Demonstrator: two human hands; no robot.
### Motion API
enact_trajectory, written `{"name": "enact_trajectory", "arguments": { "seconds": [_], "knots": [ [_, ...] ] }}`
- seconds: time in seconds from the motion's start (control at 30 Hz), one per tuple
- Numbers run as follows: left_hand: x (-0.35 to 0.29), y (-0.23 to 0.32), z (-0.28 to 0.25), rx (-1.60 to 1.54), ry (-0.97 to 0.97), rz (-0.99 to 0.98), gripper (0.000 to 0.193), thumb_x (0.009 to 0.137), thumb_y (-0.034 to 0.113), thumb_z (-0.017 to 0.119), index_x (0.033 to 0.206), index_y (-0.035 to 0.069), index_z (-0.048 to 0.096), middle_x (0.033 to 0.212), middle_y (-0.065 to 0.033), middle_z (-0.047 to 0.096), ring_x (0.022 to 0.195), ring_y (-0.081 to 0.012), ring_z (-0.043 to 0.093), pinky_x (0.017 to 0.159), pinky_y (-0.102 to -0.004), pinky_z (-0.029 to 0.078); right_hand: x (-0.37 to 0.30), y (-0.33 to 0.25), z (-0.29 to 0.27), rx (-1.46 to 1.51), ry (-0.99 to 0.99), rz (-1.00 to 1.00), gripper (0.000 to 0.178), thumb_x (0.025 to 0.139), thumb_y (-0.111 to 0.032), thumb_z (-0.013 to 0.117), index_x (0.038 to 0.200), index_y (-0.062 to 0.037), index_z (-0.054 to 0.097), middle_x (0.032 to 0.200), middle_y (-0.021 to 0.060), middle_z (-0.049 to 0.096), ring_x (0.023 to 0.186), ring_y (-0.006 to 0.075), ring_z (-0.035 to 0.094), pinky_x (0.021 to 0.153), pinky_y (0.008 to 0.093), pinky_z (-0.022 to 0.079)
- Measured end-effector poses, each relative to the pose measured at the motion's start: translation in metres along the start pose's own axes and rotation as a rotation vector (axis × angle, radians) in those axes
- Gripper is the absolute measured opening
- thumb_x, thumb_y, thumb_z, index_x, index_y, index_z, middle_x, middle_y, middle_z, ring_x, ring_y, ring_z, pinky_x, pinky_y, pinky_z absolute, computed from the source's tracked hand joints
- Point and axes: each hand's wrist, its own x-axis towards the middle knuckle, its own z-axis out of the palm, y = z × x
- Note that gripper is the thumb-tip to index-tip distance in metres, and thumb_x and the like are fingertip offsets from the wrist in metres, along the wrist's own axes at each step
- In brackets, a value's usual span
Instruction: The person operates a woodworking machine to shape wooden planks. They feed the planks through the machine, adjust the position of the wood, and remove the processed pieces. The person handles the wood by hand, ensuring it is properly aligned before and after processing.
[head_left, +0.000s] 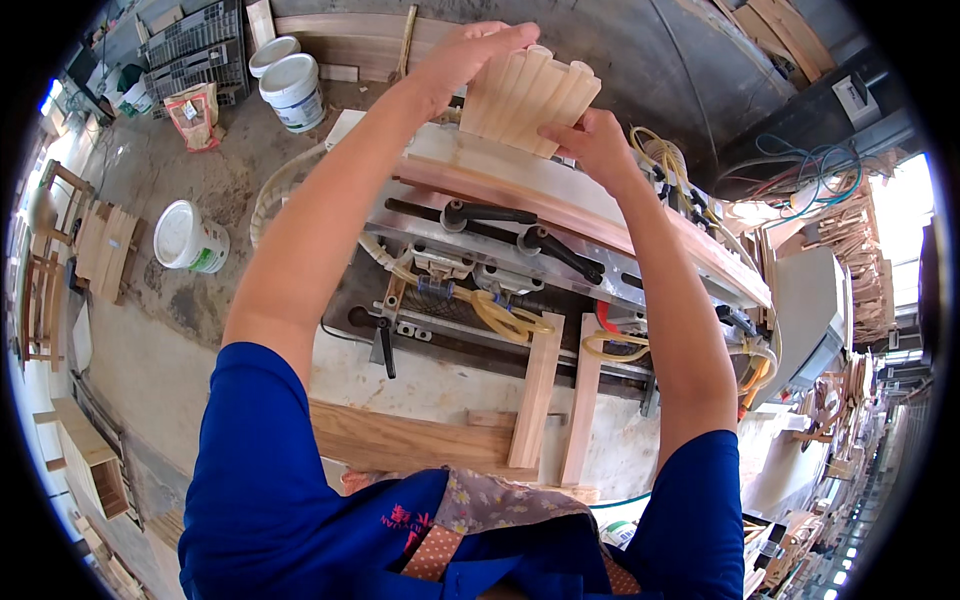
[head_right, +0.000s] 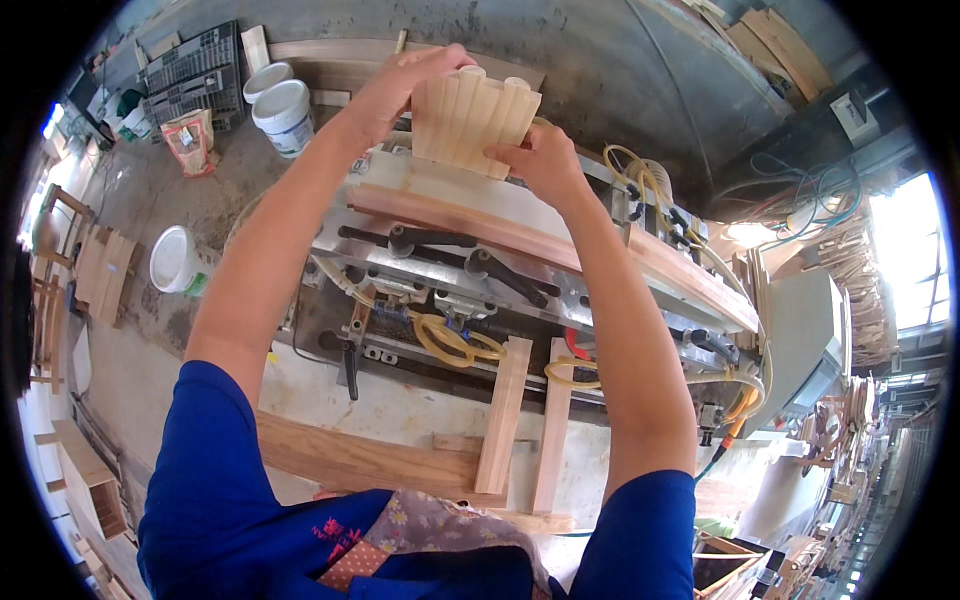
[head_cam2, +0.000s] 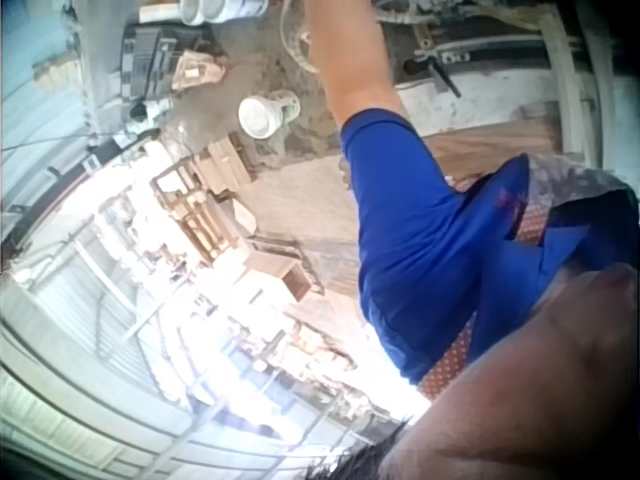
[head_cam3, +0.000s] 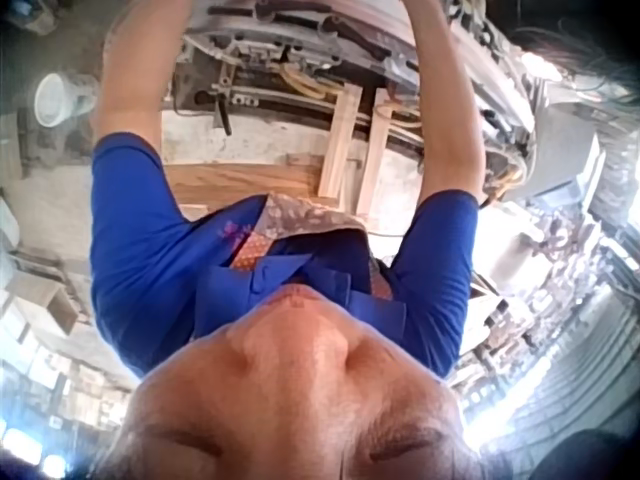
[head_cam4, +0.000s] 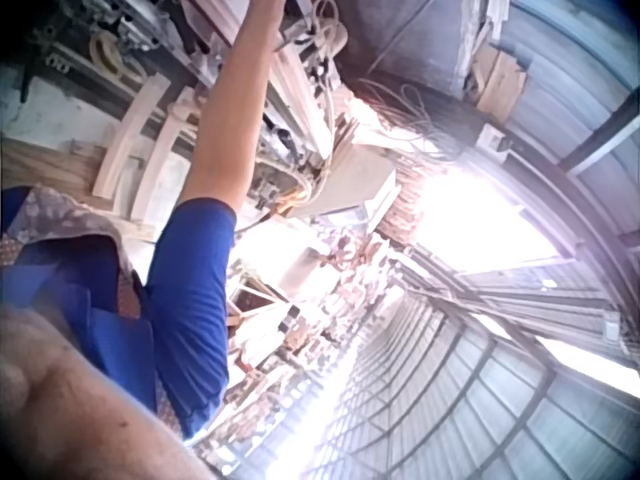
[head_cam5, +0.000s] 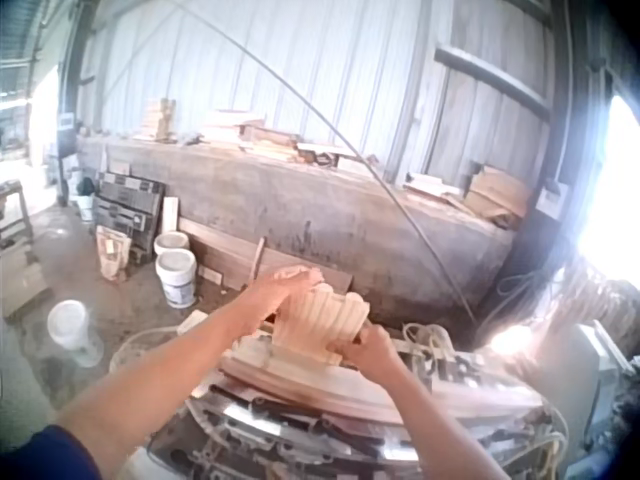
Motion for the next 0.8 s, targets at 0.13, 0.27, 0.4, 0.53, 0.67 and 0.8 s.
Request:
{"name": "enact_trajectory", "arguments": {
  "seconds": [0.13, 0.27, 0.4, 0.53, 0.67, 0.8],
  "knots": [
    [-0.008, 0.008, 0.018, 0.024, 0.110, -0.023, 0.056, 0.073, 0.051, 0.076, 0.102, 0.004, 0.069, 0.097, -0.0066, 0.067, 0.092, -0.0149, 0.061, 0.085, -0.0307, 0.045, -0.001, -0.005, -0.001, -0.032, -0.009, -0.005, 0.030, 0.080, -0.025, 0.073, 0.095, 0.0018, 0.069, 0.078, 0.0065, 0.067, 0.070, 0.0116, 0.061, 0.069, 0.0283, 0.052],
    [-0.005, 0.002, 0.015, 0.070, 0.115, -0.005, 0.056, 0.074, 0.049, 0.076, 0.104, 0.004, 0.068, 0.099, -0.0060, 0.067, 0.092, -0.0146, 0.062, 0.083, -0.0300, 0.047, 0.007, 0.005, -0.002, -0.097, -0.007, 0.014, 0.032, 0.080, -0.026, 0.073, 0.095, 0.0015, 0.069, 0.077, 0.0071, 0.067, 0.068, 0.0138, 0.061, 0.068, 0.0298, 0.051],
    [0.002, -0.037, 0.001, -0.070, 0.078, 0.077, 0.047, 0.071, 0.036, 0.082, 0.103, 0.004, 0.069, 0.096, -0.0040, 0.068, 0.086, -0.0136, 0.064, 0.076, -0.0306, 0.051, 0.006, 0.007, 0.001, -0.024, 0.007, -0.013, 0.032, 0.080, -0.027, 0.073, 0.095, 0.0014, 0.070, 0.076, 0.0068, 0.066, 0.066, 0.0134, 0.060, 0.065, 0.0295, 0.049],
    [0.000, -0.050, -0.002, 0.045, 0.026, 0.103, 0.046, 0.068, 0.031, 0.085, 0.104, 0.008, 0.070, 0.097, -0.0025, 0.068, 0.089, -0.0129, 0.063, 0.079, -0.0302, 0.050, 0.008, 0.012, 0.001, -0.018, -0.005, -0.051, 0.032, 0.080, -0.027, 0.074, 0.096, 0.0004, 0.070, 0.076, 0.0066, 0.066, 0.066, 0.0122, 0.060, 0.064, 0.0283, 0.049],
    [0.002, -0.050, 0.003, 0.013, 0.006, 0.071, 0.048, 0.066, 0.032, 0.087, 0.104, 0.008, 0.070, 0.097, -0.0019, 0.068, 0.089, -0.0126, 0.063, 0.079, -0.0297, 0.049, 0.004, 0.006, -0.006, -0.052, -0.018, -0.031, 0.033, 0.079, -0.029, 0.074, 0.096, 0.0001, 0.070, 0.077, 0.0085, 0.068, 0.067, 0.0165, 0.062, 0.065, 0.0311, 0.050],
    [0.001, -0.054, -0.001, 0.051, 0.021, 0.086, 0.048, 0.065, 0.033, 0.087, 0.103, 0.008, 0.070, 0.096, -0.0019, 0.068, 0.089, -0.0124, 0.063, 0.079, -0.0294, 0.049, -0.030, -0.025, -0.031, -0.474, -0.015, -0.066, 0.039, 0.073, -0.034, 0.076, 0.093, -0.0021, 0.067, 0.088, 0.0113, 0.067, 0.085, 0.0257, 0.064, 0.075, 0.0369, 0.049]
  ]
}}
